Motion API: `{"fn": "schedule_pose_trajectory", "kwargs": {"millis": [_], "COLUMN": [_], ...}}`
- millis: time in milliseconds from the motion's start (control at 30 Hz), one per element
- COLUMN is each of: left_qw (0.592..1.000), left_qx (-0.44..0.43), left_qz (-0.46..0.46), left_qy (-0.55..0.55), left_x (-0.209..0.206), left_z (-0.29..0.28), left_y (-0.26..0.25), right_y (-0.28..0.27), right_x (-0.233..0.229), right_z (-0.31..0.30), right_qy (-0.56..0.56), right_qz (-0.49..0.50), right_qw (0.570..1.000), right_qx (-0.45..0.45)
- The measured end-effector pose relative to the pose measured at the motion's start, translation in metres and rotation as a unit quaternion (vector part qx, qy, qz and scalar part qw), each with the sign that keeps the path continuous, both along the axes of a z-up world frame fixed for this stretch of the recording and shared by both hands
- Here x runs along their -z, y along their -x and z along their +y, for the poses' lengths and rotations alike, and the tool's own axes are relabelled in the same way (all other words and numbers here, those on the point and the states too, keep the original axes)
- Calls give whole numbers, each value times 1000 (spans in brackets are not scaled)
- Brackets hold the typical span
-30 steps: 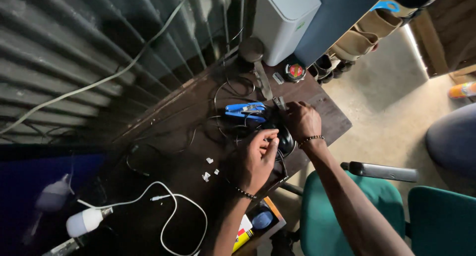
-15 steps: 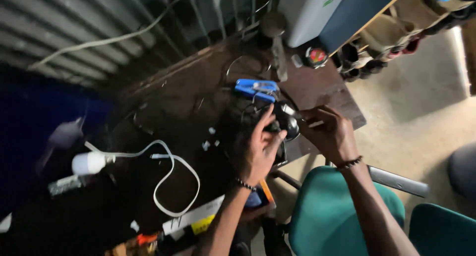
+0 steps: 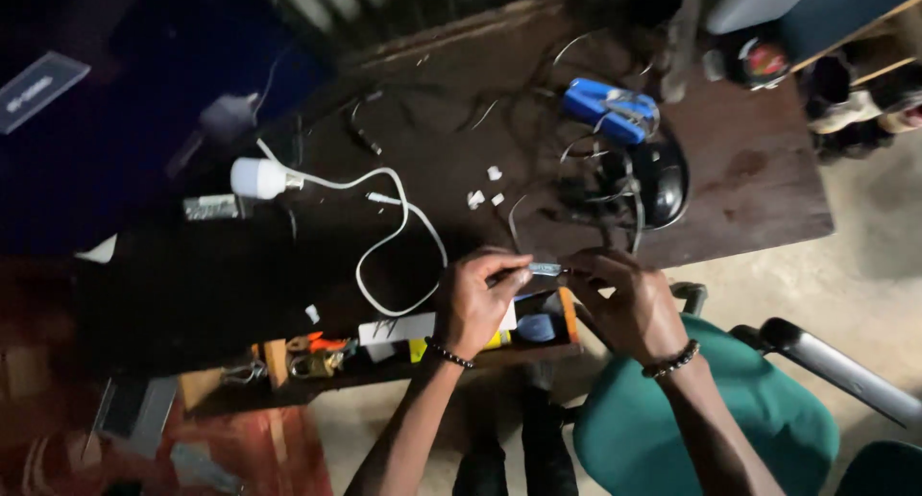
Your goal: Organizing various electronic and office items on a desk, including a laptop stand, monitor, and cables.
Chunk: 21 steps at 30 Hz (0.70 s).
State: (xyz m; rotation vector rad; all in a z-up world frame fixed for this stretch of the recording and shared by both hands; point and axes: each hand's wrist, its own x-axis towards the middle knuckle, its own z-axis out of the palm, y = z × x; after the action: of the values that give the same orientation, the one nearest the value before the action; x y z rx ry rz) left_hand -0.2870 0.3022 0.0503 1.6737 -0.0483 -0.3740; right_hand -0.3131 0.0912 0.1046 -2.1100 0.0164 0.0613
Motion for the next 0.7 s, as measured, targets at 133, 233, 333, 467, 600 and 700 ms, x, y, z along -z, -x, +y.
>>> {"fn": "schedule_pose_trajectory", "kwargs": {"millis": [133, 233, 333, 467, 600, 700], "left_qw": [991, 965, 953, 945, 926, 912], "left_qx": [11, 12, -1, -24, -57, -82], "left_qz": [-78, -124, -147, -184, -222, -263], "left_qy": [-112, -233, -263, -269, -300, -305], "left_x": [-6, 15, 39, 63, 79, 99], "left_z": [36, 61, 89, 116, 125, 129], "left_y": [32, 60, 83, 118, 130, 127], "right_y": [30, 52, 68, 88, 103, 104], "right_x": [41, 72, 87, 94, 115, 112], "right_z": [33, 56, 83, 120, 145, 158], "right_qy": [15, 54, 32, 17, 68, 125], "right_qz": [-16, -51, -16, 44, -32, -15], "right_qw": [999, 996, 996, 997, 997, 992], "right_qx": [-23, -52, -83, -65, -33, 12]}}
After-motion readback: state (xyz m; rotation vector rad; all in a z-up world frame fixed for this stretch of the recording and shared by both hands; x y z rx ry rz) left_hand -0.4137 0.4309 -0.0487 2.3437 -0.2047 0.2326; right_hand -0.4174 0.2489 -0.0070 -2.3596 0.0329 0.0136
